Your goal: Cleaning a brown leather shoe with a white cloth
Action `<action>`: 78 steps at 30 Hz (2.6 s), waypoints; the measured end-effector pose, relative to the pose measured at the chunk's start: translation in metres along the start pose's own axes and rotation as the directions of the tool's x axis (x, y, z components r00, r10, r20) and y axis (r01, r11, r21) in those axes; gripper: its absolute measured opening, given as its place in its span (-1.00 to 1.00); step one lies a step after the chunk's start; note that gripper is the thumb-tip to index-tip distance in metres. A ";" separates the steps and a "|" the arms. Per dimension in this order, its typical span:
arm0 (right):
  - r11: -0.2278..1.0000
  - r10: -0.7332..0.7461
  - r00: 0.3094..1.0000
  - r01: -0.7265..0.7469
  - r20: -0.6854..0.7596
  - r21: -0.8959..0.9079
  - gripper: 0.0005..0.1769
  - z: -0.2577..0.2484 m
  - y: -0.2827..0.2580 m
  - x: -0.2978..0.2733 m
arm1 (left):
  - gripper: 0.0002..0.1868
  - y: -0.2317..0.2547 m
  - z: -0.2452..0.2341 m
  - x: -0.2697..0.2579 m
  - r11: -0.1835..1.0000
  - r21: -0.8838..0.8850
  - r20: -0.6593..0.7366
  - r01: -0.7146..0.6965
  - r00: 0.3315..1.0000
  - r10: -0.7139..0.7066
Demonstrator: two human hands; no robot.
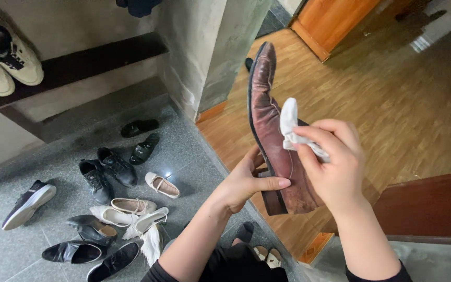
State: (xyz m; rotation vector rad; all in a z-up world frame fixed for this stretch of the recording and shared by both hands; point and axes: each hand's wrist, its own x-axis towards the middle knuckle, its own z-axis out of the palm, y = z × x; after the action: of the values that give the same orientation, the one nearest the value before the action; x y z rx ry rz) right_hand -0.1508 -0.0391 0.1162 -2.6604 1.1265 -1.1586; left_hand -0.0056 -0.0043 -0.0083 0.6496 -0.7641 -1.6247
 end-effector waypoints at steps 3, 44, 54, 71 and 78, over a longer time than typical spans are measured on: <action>0.991 -0.082 0.997 0.083 0.008 -0.101 -0.66 0.000 -0.009 0.001 | 0.39 0.017 0.006 -0.003 0.995 -0.101 -0.040 0.020 0.999 -0.024; 0.899 0.143 0.938 -0.257 -0.315 -0.355 -0.69 -0.189 0.008 -0.107 | 0.15 -0.042 0.217 0.030 0.980 0.196 0.294 -0.023 0.955 -0.037; 0.862 0.225 0.924 -0.336 -0.308 -0.380 -0.71 -0.266 0.022 -0.163 | 0.17 -0.083 0.293 0.015 0.980 0.198 0.313 -0.023 0.949 -0.041; 0.861 0.411 0.846 -0.482 -0.339 -0.161 -0.75 -0.314 0.036 -0.239 | 0.15 -0.153 0.348 -0.011 0.981 0.187 0.384 0.046 0.916 -0.116; 0.879 0.417 0.825 -0.473 -0.381 -0.060 -0.76 -0.330 0.039 -0.261 | 0.17 -0.158 0.358 -0.014 0.955 0.292 0.354 0.061 0.920 -0.167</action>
State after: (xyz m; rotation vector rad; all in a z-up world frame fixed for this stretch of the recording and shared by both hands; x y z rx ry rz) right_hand -0.5078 0.1774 0.1796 -2.1225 1.8427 -1.5332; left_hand -0.3741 0.0755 0.0958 0.5921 -1.2719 -1.7936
